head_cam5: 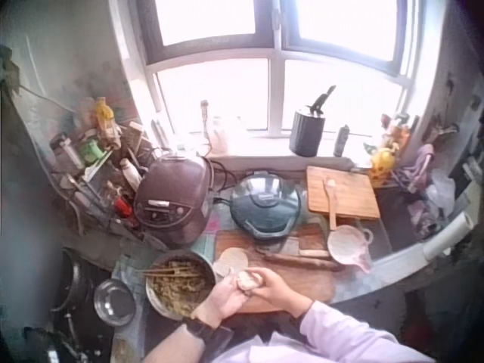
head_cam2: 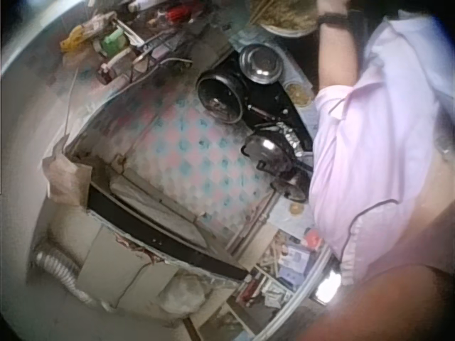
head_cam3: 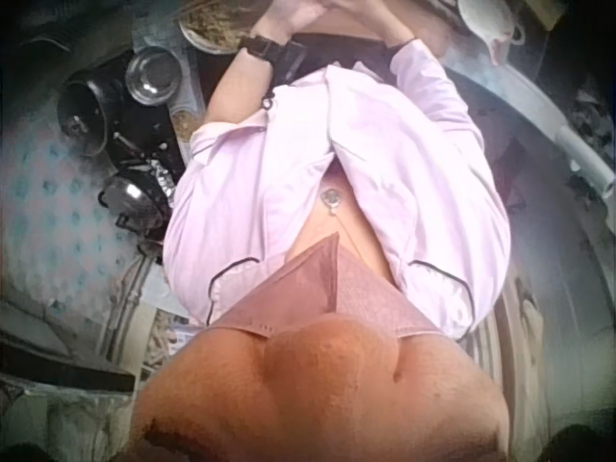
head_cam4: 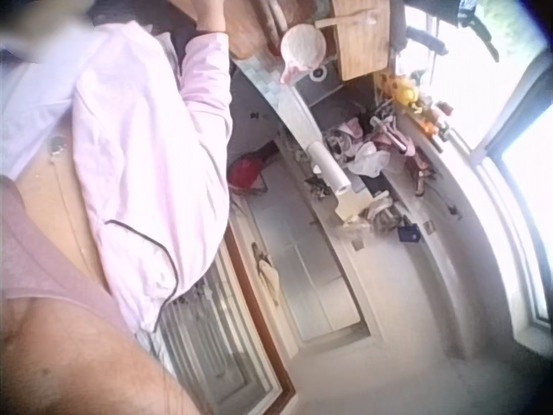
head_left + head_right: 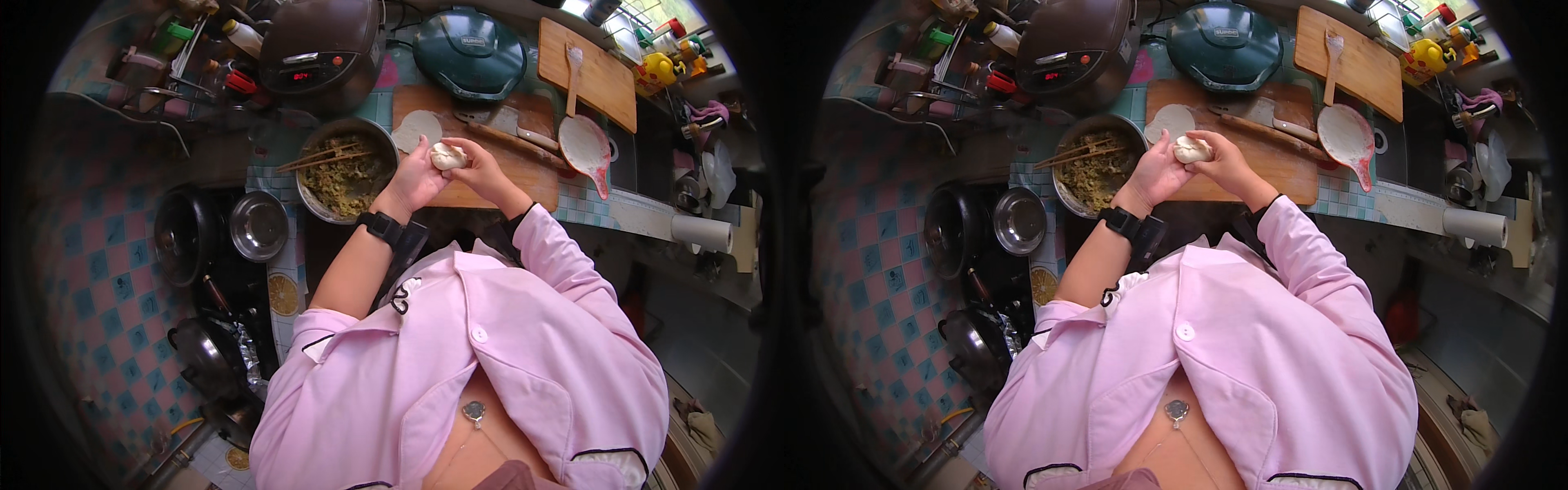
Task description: The person prepares dumplings by rolling dough into flat circles, filling them with a green mixture, and sealing them. They also check a pot on the stove and continue assembling dumplings on a wooden cutting board.
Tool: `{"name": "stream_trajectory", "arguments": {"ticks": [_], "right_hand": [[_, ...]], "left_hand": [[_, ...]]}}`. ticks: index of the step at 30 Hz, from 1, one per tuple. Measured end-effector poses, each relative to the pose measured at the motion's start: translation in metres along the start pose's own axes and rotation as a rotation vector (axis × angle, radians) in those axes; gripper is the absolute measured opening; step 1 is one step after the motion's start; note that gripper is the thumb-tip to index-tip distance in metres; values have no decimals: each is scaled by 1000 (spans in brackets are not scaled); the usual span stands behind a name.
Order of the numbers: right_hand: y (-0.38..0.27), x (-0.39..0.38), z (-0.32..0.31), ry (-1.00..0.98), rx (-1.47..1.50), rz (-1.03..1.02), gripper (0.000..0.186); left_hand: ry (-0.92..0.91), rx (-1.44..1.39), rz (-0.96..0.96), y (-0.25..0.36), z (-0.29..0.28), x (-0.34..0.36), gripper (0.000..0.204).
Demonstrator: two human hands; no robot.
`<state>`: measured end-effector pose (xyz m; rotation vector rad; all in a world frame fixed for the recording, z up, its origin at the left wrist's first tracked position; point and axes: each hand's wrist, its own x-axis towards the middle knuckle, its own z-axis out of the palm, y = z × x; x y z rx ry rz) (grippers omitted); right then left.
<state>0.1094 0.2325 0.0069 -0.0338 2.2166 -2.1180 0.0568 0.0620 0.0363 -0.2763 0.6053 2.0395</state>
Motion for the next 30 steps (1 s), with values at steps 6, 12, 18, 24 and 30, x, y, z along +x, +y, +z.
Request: {"name": "stream_trajectory", "arguments": {"ticks": [6, 12, 18, 24, 30], "right_hand": [[65, -23, -34, 292, -531, 127, 49], [67, -45, -44, 26, -1130, -173, 68], [65, -43, -47, -181, -1238, -181, 79], [60, -50, -56, -273, -1266, -144, 81], [61, -43, -71, -334, -1204, -270, 66]], "left_hand": [[214, -7, -48, -46, -30, 41, 64], [476, 437, 138, -67, -66, 40, 39], [942, 570, 502, -75, -86, 65, 20], [998, 394, 516, -64, -95, 87, 13], [1249, 11, 517, -41, -80, 128, 14]]}}
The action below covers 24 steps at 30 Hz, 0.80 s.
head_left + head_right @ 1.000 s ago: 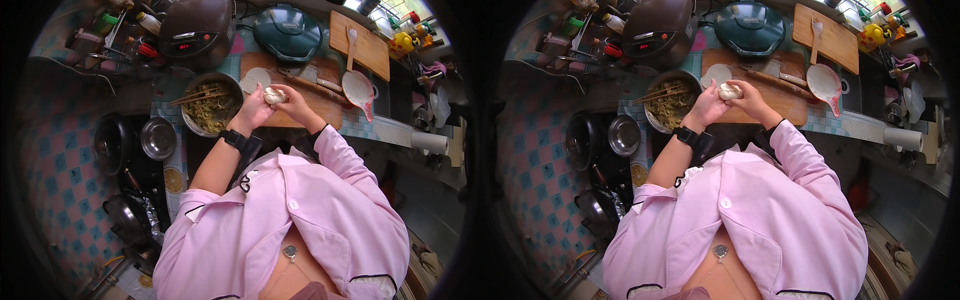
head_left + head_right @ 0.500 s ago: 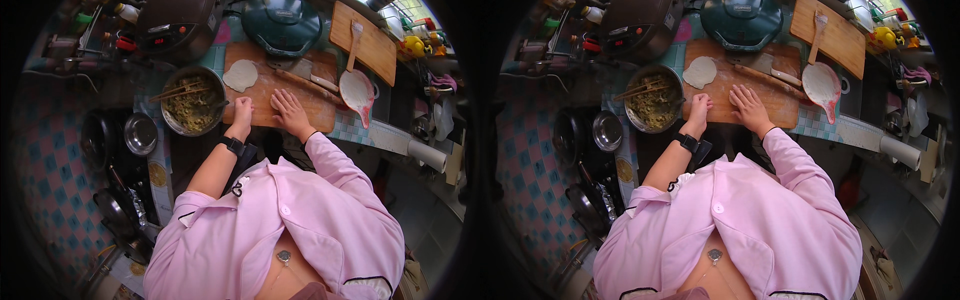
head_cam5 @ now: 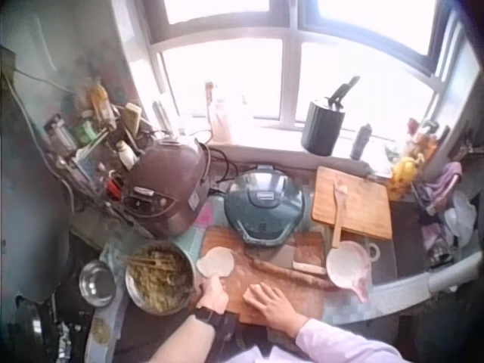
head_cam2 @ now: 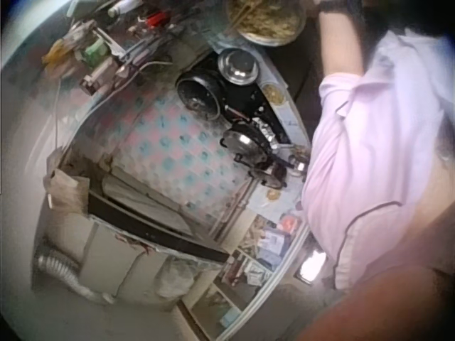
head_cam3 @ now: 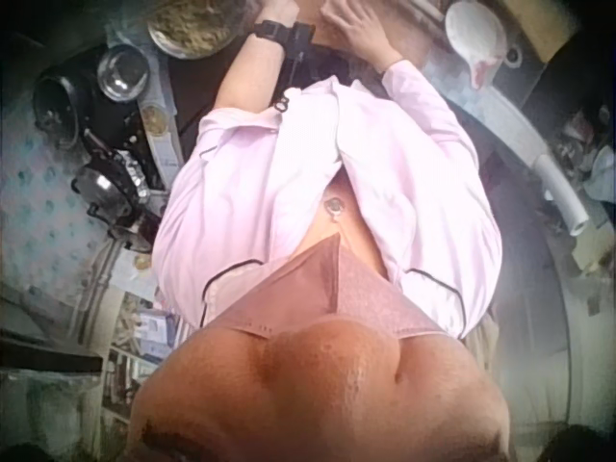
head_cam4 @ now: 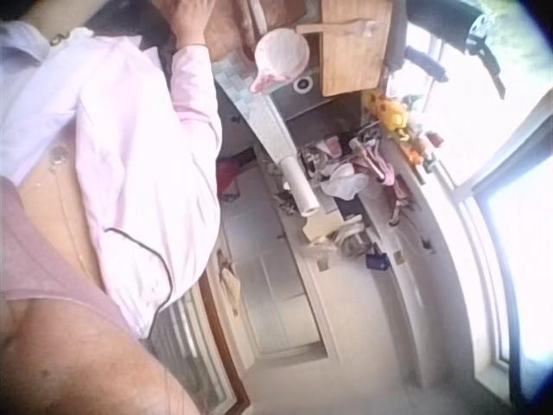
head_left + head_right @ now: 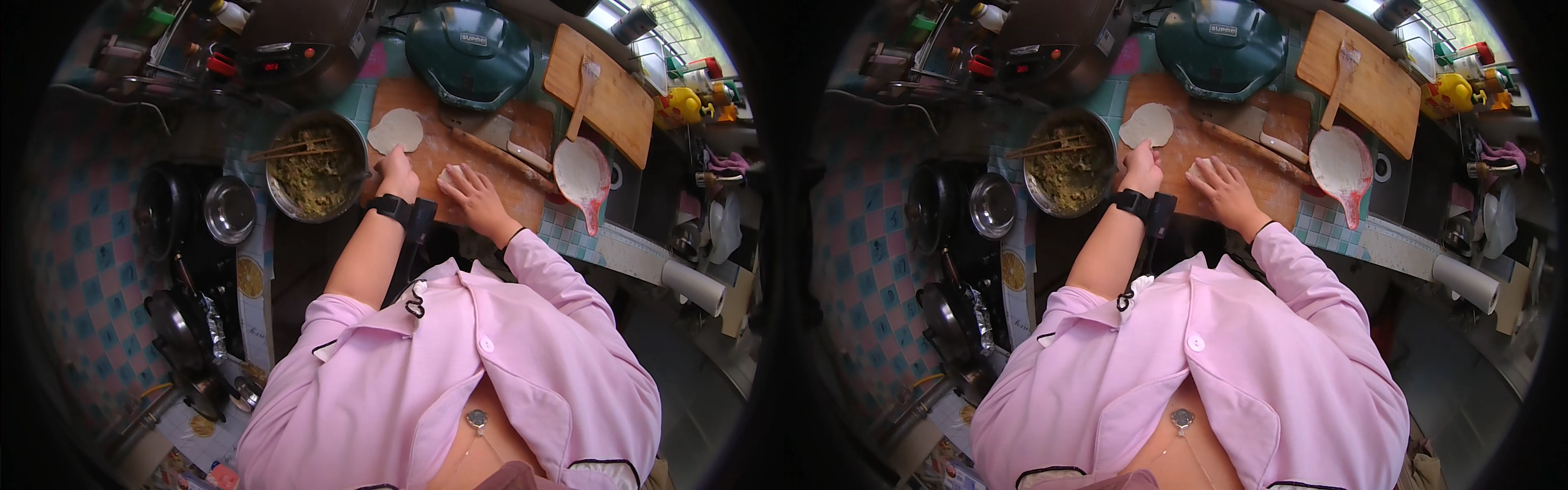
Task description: The person prepares dumplings by rolling dough into flat circles, filling them with a green mixture, and sealing them. They also check a pot on the stove and continue assembling dumplings on a wooden cutting board.
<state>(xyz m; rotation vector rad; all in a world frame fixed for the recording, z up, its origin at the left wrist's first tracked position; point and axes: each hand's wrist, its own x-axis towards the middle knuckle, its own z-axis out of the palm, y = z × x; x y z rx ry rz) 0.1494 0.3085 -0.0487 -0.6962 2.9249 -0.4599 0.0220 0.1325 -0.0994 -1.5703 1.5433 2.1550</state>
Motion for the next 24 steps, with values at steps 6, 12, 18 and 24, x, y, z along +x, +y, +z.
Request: {"name": "stream_trajectory", "arguments": {"ticks": [6, 12, 18, 24], "right_hand": [[14, -23, -9, 2, -98, -30, 60], [23, -30, -12, -66, 4, -98, 63], [27, 1, -9, -51, 113, -217, 56], [28, 92, 1, 47, 130, -172, 53]], "left_hand": [[56, 53, -66, 29, 25, -19, 41], [-180, -36, 265, 28, 40, -24, 32], [-716, -442, 208, 65, 10, -47, 28], [-916, -451, 32, 123, -50, -76, 24]]}}
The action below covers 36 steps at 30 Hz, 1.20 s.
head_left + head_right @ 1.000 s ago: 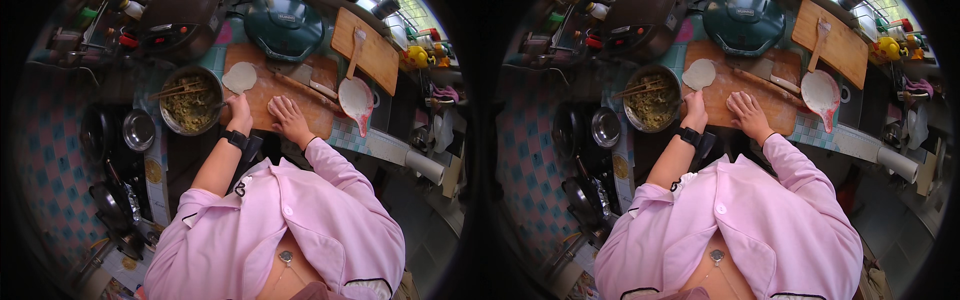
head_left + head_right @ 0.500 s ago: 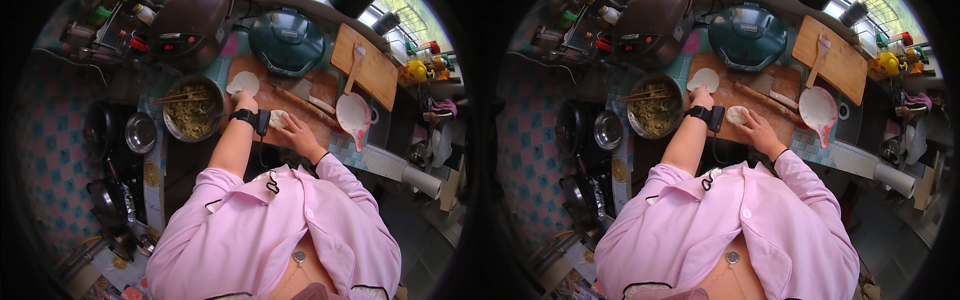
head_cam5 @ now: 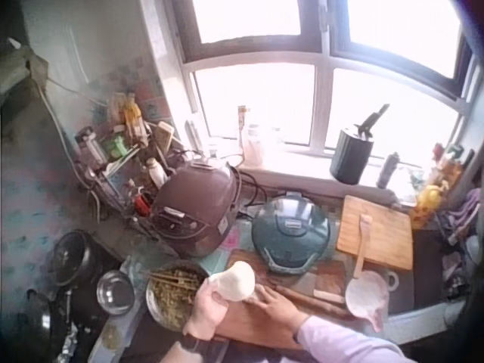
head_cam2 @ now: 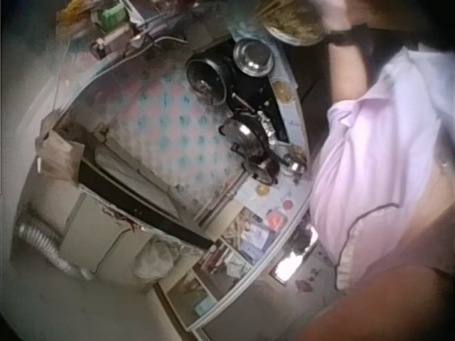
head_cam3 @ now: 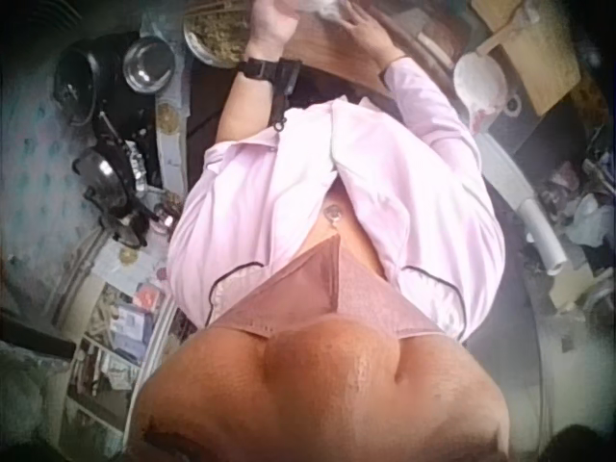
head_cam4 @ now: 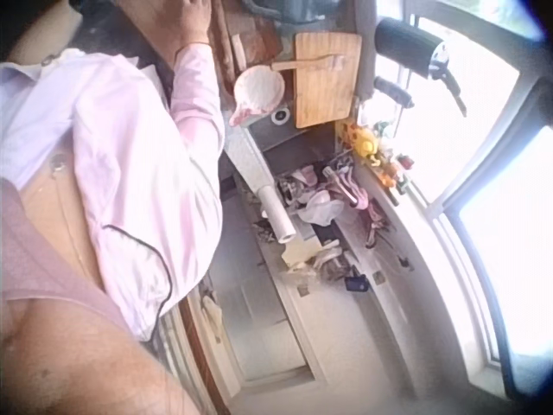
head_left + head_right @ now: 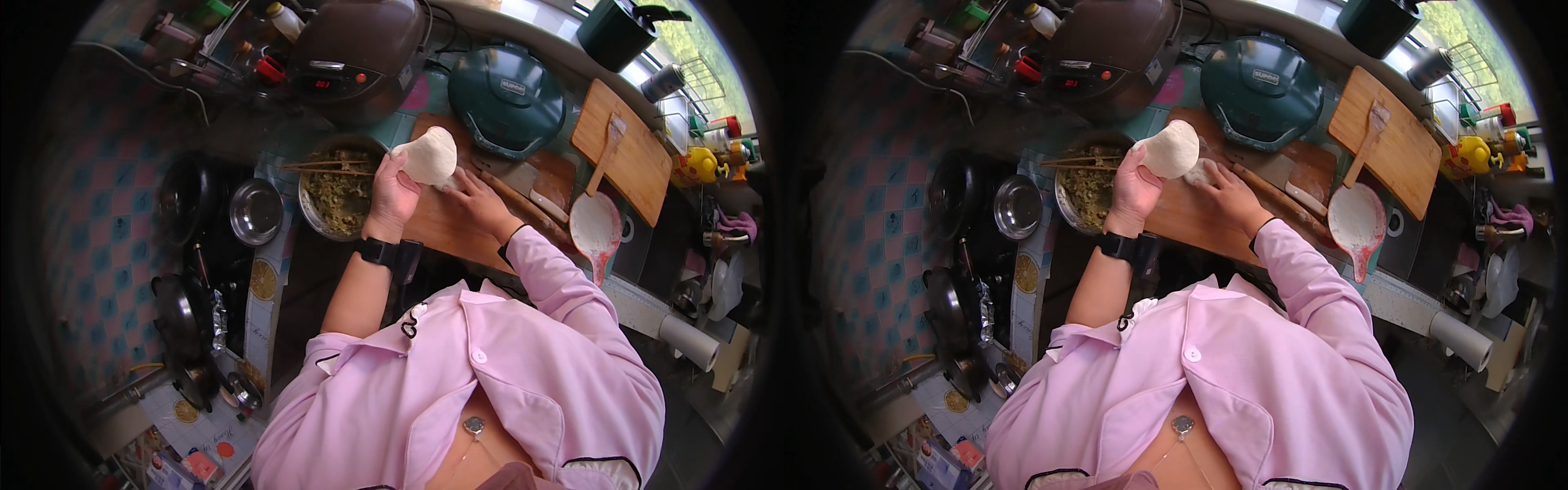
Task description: The person prepares dumplings by rolling dough into flat circles, filling them with a green mixture, and sealing them. They also check a pot on the stove and continue assembling dumplings on a wooden cutting board.
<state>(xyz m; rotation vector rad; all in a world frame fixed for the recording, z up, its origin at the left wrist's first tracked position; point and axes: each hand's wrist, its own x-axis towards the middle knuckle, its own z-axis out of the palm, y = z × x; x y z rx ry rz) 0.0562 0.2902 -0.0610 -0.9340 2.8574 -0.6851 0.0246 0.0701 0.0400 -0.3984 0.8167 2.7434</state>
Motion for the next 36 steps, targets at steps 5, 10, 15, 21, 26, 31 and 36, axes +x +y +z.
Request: {"name": "stream_trajectory", "arguments": {"ticks": [5, 10, 15, 21, 26, 31, 36], "right_hand": [[-16, 56, -18, 122, 98, 223, 45], [-70, 95, -63, -94, 1753, 444, 30], [-128, 124, -104, -247, 1491, 286, 28], [-194, 150, -119, -56, 1604, 3, 25], [-201, 174, -77, 13, 946, 97, 33], [-159, 142, -48, 145, 324, 228, 27], [-142, 106, -13, -55, 75, 502, 34]], "left_hand": [[11, 304, 63, 42, -2, -38, 21], [4, 555, 63, 73, -8, -61, 21], [-70, 831, 174, 125, -2, -79, 21], [-88, 308, 194, 176, -18, -109, 48], [-15, -326, -105, 146, -68, -102, 76], [-256, -330, 173, 167, -104, -113, 81], [-102, -344, 242, 195, -149, -121, 91]]}}
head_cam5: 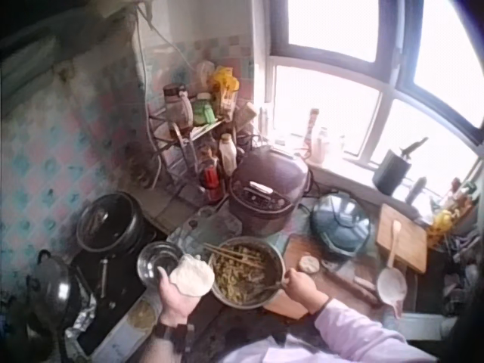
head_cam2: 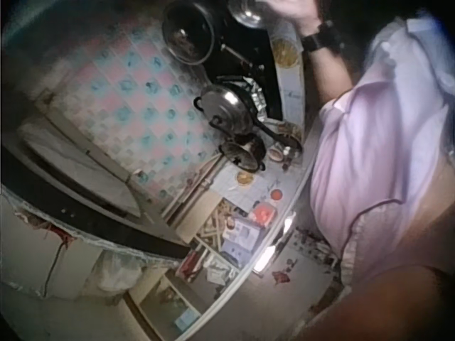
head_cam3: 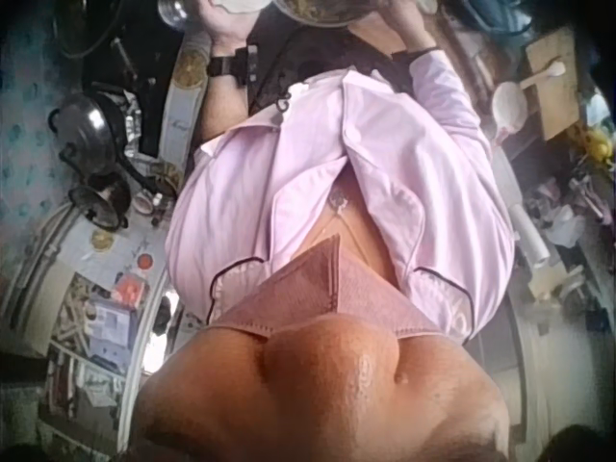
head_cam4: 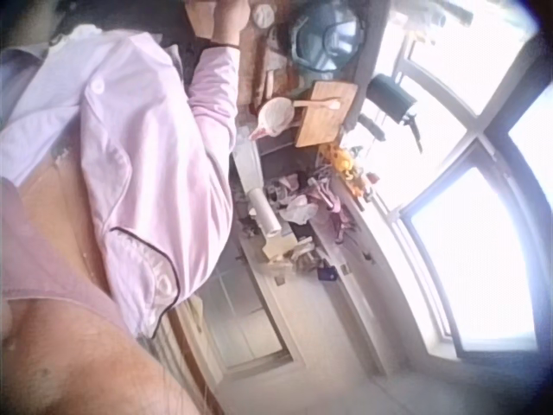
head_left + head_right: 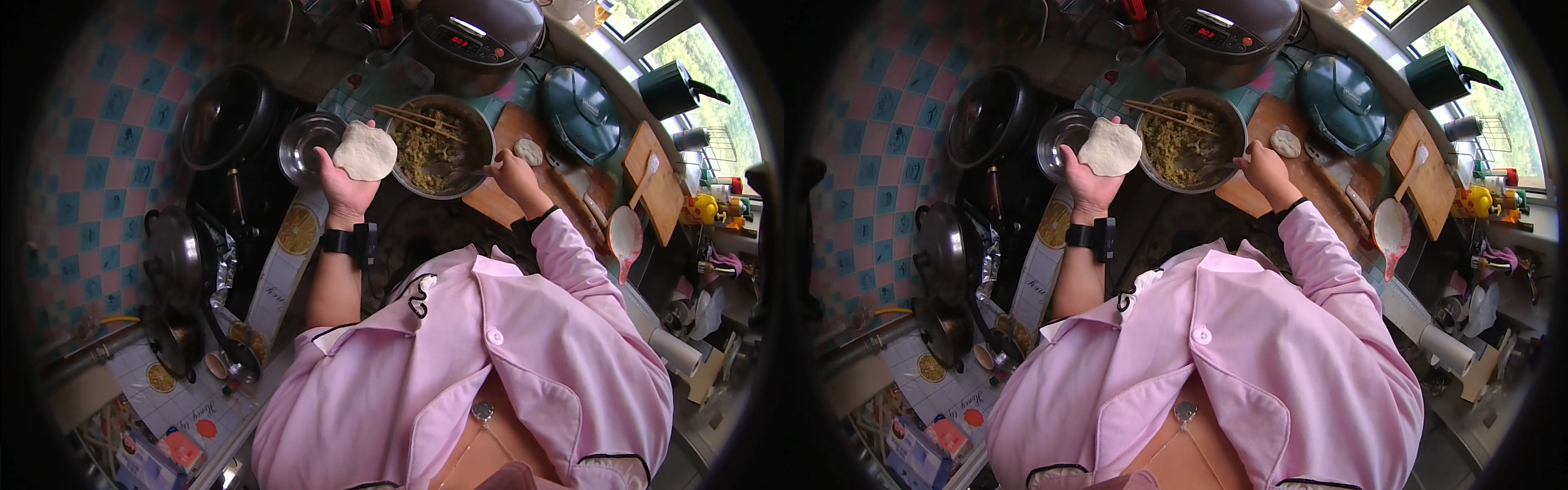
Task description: The person prepares dumplings by rolling dough into flat circles, filling them with a green mixture, and sealing them. They also check a pot on the stove and continue assembling dumplings on a wooden cutting board.
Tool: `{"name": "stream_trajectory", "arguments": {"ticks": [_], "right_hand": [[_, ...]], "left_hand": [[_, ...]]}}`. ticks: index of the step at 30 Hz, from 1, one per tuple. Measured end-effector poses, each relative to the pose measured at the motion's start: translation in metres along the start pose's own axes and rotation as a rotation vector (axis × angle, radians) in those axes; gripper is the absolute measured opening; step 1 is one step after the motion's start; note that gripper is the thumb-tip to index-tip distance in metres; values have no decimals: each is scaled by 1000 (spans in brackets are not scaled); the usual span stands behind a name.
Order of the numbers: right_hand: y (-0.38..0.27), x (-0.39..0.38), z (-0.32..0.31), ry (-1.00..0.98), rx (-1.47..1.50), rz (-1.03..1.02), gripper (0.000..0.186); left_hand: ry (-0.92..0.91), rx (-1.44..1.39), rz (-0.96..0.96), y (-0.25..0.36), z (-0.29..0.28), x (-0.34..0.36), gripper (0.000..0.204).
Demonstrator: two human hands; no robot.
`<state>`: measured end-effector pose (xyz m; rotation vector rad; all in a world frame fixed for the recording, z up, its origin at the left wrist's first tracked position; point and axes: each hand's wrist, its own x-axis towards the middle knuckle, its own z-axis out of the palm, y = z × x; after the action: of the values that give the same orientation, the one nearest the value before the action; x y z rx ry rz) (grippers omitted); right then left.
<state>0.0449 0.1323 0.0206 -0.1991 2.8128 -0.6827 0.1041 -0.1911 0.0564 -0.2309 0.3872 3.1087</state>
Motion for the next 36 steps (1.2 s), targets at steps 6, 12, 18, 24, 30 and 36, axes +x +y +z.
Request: {"name": "stream_trajectory", "arguments": {"ticks": [6, 12, 18, 24, 30, 36], "right_hand": [[-19, 5, 42, 9, 526, 136, 22], [-38, 0, 56, 6, 704, 108, 18], [-40, -2, 68, 98, 780, 117, 23], [-36, 4, 69, 28, 1093, 326, 26], [-37, -7, 71, 85, 789, -25, 24], [-38, -10, 81, -70, 904, -8, 26]], "left_hand": [[196, 14, -116, 1, -51, -4, 57], [335, 51, -222, 2, -79, 3, 44], [286, 163, -302, 18, -65, 20, 45], [157, 444, -350, 59, -42, 36, 44], [296, 193, -461, 40, -78, 18, 46], [392, 141, -449, 3, -114, 11, 43]]}}
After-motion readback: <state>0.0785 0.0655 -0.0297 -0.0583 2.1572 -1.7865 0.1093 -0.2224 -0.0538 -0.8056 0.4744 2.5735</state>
